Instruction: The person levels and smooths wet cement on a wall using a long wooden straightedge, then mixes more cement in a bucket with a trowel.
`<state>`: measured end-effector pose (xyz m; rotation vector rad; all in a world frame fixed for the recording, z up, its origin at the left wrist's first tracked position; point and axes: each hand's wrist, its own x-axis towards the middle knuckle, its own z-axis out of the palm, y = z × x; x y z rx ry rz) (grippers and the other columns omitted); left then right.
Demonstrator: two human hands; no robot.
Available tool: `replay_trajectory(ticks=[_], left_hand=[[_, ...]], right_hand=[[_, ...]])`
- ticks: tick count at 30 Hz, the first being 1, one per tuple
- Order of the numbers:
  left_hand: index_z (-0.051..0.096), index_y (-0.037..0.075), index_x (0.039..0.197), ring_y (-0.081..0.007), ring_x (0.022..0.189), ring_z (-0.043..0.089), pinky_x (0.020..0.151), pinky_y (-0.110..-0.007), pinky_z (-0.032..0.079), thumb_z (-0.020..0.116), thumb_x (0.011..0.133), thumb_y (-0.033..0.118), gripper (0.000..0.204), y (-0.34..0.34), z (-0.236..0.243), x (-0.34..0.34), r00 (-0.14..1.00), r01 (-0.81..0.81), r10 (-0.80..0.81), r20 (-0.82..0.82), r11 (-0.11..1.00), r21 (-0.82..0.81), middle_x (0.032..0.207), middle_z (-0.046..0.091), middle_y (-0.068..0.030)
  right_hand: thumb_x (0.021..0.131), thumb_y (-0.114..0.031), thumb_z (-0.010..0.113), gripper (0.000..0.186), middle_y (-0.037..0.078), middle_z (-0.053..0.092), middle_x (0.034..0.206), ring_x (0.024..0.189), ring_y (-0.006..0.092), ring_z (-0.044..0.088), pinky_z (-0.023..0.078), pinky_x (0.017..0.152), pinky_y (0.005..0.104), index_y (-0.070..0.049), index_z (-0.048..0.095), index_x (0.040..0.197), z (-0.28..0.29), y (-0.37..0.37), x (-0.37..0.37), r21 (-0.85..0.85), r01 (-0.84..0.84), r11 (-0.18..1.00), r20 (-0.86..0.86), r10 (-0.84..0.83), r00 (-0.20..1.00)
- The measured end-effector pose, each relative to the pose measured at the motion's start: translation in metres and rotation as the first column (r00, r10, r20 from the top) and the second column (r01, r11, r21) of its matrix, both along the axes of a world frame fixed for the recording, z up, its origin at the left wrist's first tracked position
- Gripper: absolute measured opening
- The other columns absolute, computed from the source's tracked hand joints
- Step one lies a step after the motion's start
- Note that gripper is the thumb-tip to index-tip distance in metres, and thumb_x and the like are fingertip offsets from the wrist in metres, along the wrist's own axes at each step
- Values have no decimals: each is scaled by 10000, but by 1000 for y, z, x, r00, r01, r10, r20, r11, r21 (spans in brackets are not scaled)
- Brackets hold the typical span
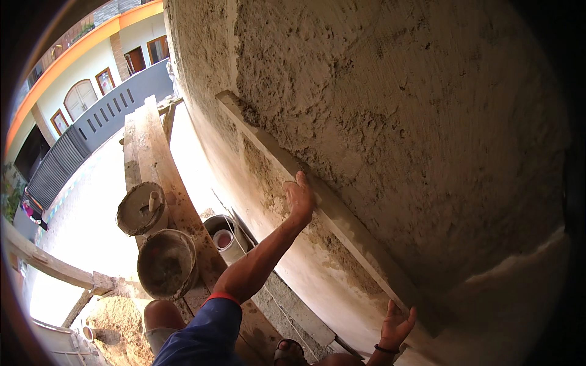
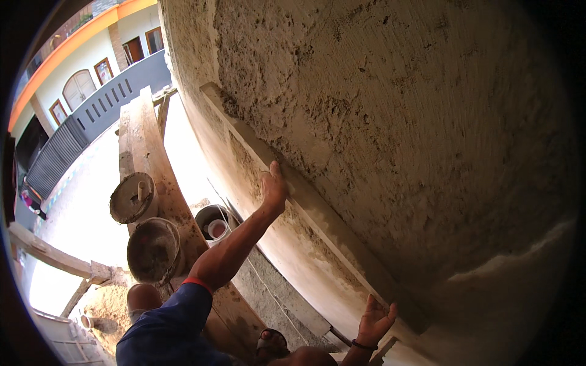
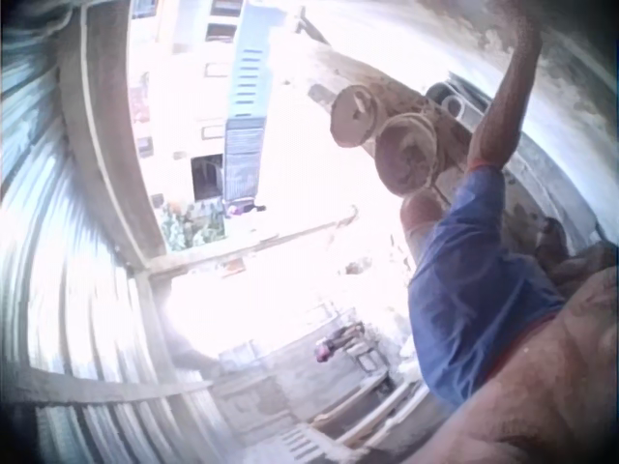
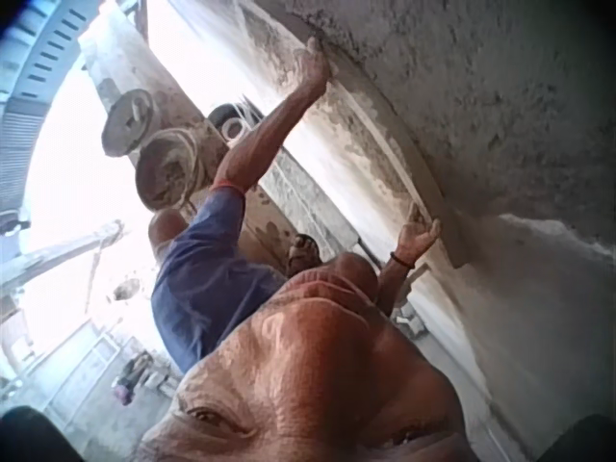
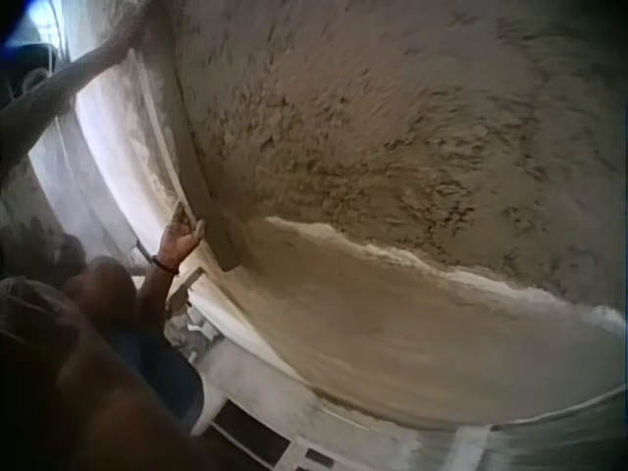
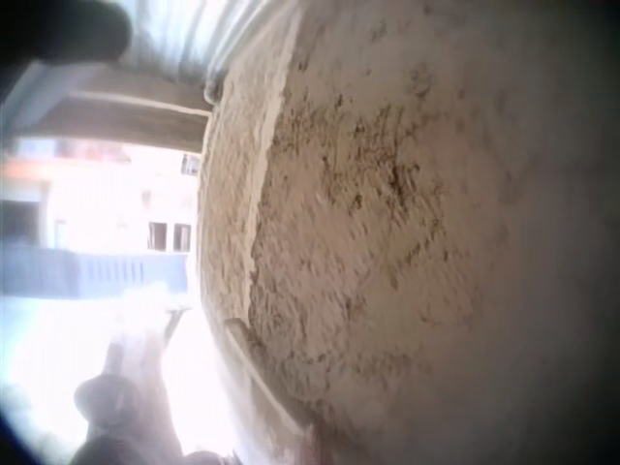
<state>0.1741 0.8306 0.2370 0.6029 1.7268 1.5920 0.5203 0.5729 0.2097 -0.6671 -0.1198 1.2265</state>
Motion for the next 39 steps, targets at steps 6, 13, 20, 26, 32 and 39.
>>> replay_trajectory(ticks=[6,13,20,26,32,39], left_hand=[[378,-137,1175,-471,1074,529,908,-491,410,382,965,514,683,-16,27,32,995,-3,-1,-96,999,-38,1134,510,-372],[548,-158,947,-439,917,599,792,-502,444,415,961,485,658,48,86,-57,977,-41,57,-205,996,80,976,584,-351],[564,-149,958,-394,795,642,737,-486,483,438,961,446,609,48,136,-83,980,-78,99,-172,990,121,855,627,-296],[470,-130,1106,-371,944,617,794,-461,479,454,960,432,580,43,146,-65,993,-85,93,-74,991,100,1033,587,-304],[356,-120,1184,-383,998,588,810,-457,477,468,961,422,596,6,183,-14,996,31,-41,75,991,130,1097,550,-297],[323,-115,1160,-365,1026,576,837,-446,468,465,971,365,535,-23,206,18,963,236,-253,95,958,162,1131,510,-307]], right_hand=[[907,-301,571,388,115,610,1127,1030,252,568,484,933,418,-50,535,1201,4,-7,14,-50,149,988,94,-144,985],[904,-264,605,392,122,565,1184,1100,261,513,446,996,409,-61,508,1224,76,39,-66,83,-7,997,-28,9,1000],[870,-203,655,364,157,544,1171,1111,305,511,429,1036,433,-55,510,1170,100,59,-95,129,-48,991,-73,58,996],[900,-201,607,264,143,618,1145,1032,289,602,471,977,452,-62,570,1122,108,41,-64,192,-98,977,9,98,995],[943,-255,553,393,153,585,1236,1128,284,561,464,987,446,-28,507,1259,128,15,-9,273,-73,959,91,49,995],[938,-269,565,484,178,489,1343,1238,291,456,359,1091,430,18,450,1310,145,-9,43,376,-154,914,170,96,981]])
